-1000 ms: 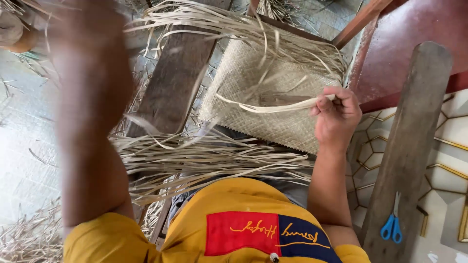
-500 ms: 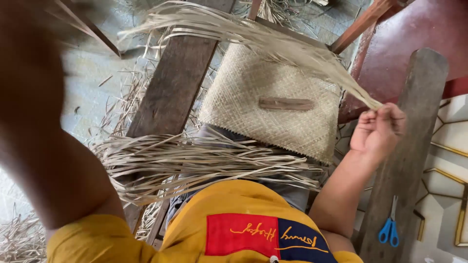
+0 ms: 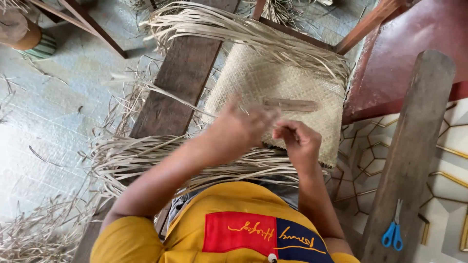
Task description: Smoothing long natural fiber strips using a wooden hand tool against a woven mat on a workbench.
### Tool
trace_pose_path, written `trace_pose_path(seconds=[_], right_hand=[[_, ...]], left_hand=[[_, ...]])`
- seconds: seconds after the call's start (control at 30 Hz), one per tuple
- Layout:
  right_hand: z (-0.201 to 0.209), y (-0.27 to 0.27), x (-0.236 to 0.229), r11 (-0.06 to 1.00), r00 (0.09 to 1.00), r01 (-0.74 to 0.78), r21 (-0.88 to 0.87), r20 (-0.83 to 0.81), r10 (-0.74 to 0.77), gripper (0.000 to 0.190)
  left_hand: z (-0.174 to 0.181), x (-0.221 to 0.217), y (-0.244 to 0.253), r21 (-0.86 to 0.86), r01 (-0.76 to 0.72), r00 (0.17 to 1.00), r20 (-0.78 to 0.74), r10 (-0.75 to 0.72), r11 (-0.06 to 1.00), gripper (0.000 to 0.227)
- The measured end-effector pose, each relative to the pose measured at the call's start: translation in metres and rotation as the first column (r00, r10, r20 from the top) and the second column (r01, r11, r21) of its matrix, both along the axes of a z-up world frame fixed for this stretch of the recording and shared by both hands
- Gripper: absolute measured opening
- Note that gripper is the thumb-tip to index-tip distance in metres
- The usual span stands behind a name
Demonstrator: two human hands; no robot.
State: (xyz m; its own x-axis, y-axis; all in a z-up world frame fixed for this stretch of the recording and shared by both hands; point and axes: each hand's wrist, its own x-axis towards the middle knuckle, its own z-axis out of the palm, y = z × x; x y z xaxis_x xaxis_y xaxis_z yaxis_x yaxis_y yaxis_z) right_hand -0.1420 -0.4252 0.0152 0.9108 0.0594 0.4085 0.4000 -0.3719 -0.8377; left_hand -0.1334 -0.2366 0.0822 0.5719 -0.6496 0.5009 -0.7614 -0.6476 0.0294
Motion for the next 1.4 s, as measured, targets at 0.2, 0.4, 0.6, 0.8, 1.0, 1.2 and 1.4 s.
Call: trace_pose_path(seconds=[0.2,0.4,0.6,0.8,1.0,1.2,1.4], right_hand=[[-0.001,-0.034,0.013,0.994,0.985,-0.099,0.054,-0.133,0.105,0.015],[-0.008,-0.04,0.023,0.969,0.951,-0.136,0.208,-0.246,0.187,0.025],[-0.031,-0.061,0.027,0.897,0.907,-0.08,0.436,-0.341,0.246,0.019],[-0.005,-0.047,0.037,0.971,0.914,-0.173,0.167,-0.34,0.221,0.019],[-0.002,-0.059,0.047,0.966,0.918,-0.189,0.176,-0.318,0.238,0.021],[-0.038,-0.065,0.064,0.891,0.881,-0.091,0.445,-0.381,0.28,0.019],[-0.067,-0.078,0.098,0.884,0.85,0.221,0.412,-0.526,0.033,0.009]], left_hand=[[-0.08,0.004,-0.017,-0.189,-0.111,0.958,-0.283,0.054,0.976,0.013],[-0.085,0.019,-0.043,-0.345,-0.182,0.753,-0.651,-0.095,0.921,0.013],[-0.091,0.043,-0.039,-0.606,-0.148,0.32,-0.777,-0.542,0.781,0.015],[-0.096,0.047,-0.043,-0.108,-0.072,0.973,-0.227,0.046,0.991,0.022],[-0.081,0.051,-0.048,-0.506,-0.1,0.562,-0.739,-0.371,0.857,0.017],[-0.077,0.058,-0.046,-0.594,-0.156,0.153,-0.804,-0.575,0.789,0.018],[-0.099,0.066,-0.029,-0.245,-0.216,0.154,-0.964,-0.215,0.945,0.024]])
